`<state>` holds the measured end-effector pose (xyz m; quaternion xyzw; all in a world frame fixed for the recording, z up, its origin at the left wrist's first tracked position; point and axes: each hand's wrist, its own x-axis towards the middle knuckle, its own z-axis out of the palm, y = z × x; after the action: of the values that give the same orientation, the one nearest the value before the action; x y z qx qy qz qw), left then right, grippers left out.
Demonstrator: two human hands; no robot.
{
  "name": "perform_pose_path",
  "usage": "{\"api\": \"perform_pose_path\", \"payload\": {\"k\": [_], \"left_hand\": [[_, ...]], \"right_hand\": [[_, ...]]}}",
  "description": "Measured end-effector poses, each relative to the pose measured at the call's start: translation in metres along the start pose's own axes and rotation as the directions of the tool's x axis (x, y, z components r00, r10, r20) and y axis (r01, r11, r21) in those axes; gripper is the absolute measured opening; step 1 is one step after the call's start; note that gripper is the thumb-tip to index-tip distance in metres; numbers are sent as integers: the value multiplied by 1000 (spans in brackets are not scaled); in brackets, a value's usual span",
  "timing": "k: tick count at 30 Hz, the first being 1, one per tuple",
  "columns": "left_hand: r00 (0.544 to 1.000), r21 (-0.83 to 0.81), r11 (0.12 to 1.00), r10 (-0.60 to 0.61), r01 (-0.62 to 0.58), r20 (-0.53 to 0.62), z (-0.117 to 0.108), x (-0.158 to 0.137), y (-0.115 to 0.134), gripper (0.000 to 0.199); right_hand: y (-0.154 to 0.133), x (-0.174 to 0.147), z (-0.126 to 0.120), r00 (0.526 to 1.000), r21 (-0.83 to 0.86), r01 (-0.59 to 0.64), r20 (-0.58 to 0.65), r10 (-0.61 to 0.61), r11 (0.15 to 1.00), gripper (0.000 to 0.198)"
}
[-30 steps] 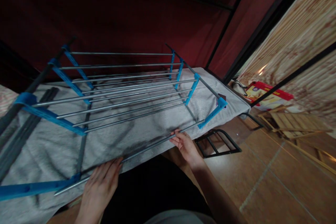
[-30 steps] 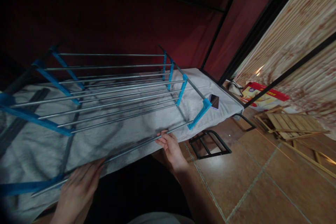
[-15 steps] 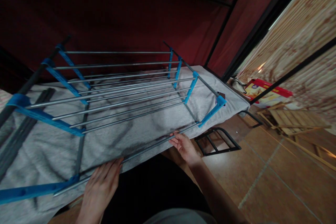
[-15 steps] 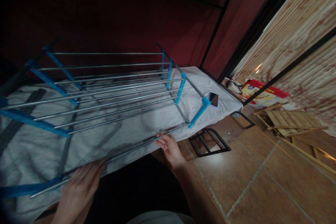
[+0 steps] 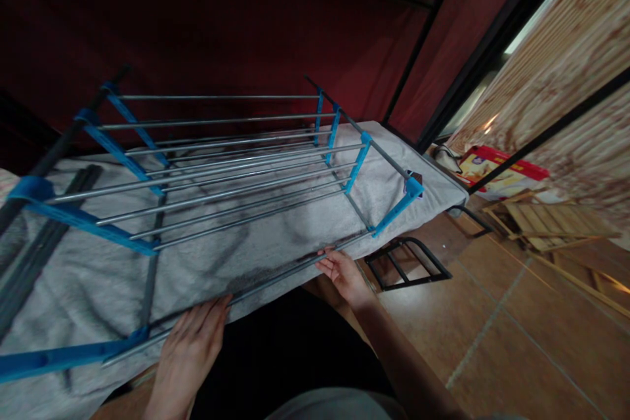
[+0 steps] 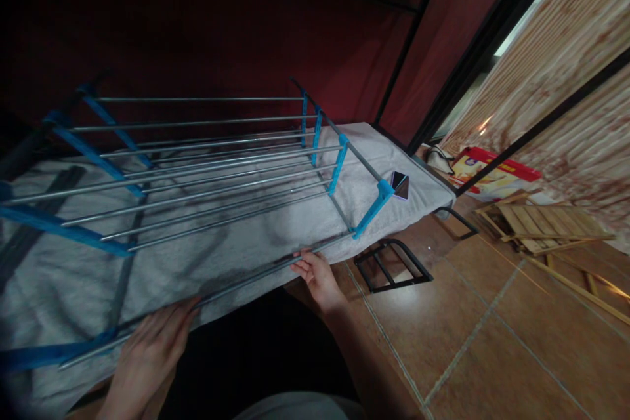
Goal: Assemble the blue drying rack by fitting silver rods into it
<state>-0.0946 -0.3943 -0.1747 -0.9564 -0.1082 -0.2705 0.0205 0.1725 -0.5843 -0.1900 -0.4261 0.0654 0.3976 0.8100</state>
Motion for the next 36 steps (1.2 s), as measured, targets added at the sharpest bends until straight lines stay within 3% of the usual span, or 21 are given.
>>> {"api": "perform_pose_path", "payload": {"k": [20, 36], "left_hand": [[997, -23, 999, -32, 34, 68, 6, -7, -1, 32], [998, -13, 1000, -10, 11, 58, 9, -10, -1, 32]], "right_hand": [[5, 3, -5, 998, -14, -40, -41, 39, 999, 18], [4, 3, -7, 998, -26, -48, -28, 47, 999, 19]]}}
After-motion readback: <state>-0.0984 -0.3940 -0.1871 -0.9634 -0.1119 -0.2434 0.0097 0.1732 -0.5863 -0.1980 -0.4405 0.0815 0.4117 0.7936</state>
